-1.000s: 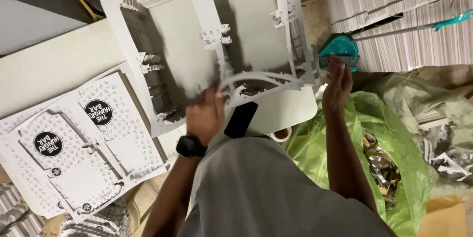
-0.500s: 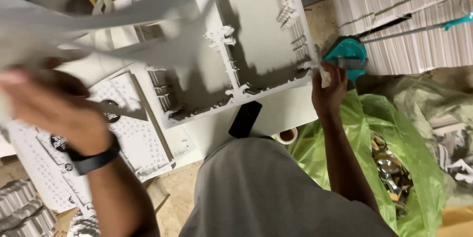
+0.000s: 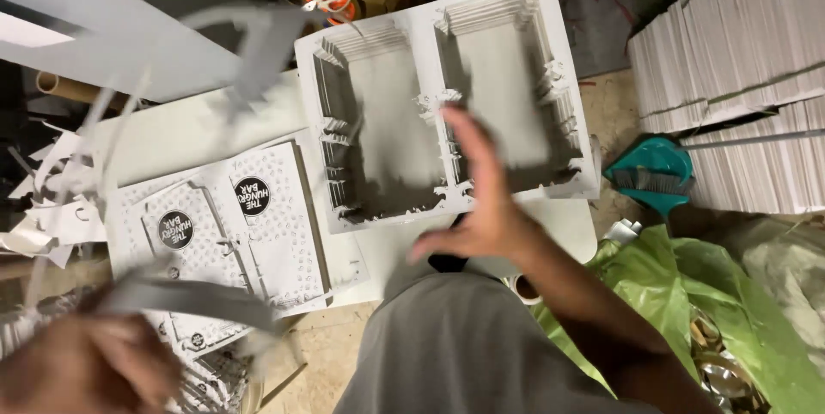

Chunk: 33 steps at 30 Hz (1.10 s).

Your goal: Stripping waste material from die-cut cardboard sheets to extract the final product shapes.

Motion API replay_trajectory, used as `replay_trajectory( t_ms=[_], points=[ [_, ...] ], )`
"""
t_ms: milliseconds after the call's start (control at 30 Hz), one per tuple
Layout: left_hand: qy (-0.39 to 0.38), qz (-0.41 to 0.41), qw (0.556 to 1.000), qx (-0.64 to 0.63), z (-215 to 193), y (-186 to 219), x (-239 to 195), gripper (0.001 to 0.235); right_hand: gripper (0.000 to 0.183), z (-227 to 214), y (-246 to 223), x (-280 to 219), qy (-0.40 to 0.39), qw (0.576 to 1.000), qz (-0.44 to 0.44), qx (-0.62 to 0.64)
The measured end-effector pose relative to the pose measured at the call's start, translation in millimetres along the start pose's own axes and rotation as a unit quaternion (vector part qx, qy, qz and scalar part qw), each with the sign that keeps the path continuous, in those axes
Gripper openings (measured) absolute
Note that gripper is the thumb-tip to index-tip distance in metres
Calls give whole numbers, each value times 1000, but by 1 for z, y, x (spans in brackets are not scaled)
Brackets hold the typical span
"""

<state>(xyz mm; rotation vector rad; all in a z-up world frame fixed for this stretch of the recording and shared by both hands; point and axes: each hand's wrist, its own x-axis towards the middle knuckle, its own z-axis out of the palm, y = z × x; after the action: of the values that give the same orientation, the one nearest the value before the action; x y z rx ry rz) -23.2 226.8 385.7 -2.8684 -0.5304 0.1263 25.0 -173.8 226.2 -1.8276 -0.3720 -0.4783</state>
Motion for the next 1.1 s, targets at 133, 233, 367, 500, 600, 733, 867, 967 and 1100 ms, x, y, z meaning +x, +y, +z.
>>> replay_trajectory(
  t_ms=[133, 233, 367, 500, 600, 733, 867, 967, 1100],
  points=[
    [-353, 127, 921, 110, -20, 73, -65, 72, 122, 75, -29, 22, -219, 949, -141, 177],
    [-509, 194, 826, 144, 56, 41, -100, 76, 143, 122, -47, -12, -330, 886, -207, 250],
    [150, 128, 978, -73, 93, 77, -156, 40, 109, 136, -57, -81, -494, 552, 59, 670],
    [495, 157, 848, 108, 113, 90, -169, 37, 110, 128, -41, -127, -503, 305, 364, 722],
    [200, 47, 810, -549, 107, 104, -168, 50, 150, 92, -85, -76, -577, 564, 156, 570],
    [139, -58, 844, -515, 92, 109, -187, 39, 39, 89, -117, -106, -539, 757, 144, 341],
    [78, 165, 718, -671, 64, 88, -164, 46, 69, 105, -61, -157, -493, 735, 261, 386],
    [53, 254, 723, -640, 70, 51, -166, 42, 68, 109, -20, -194, -429, 795, 279, 325],
    [-32, 399, 746, -532, 95, -15, -169, 51, 37, 123, -9, -214, -221, 919, 207, 252]
  ],
)
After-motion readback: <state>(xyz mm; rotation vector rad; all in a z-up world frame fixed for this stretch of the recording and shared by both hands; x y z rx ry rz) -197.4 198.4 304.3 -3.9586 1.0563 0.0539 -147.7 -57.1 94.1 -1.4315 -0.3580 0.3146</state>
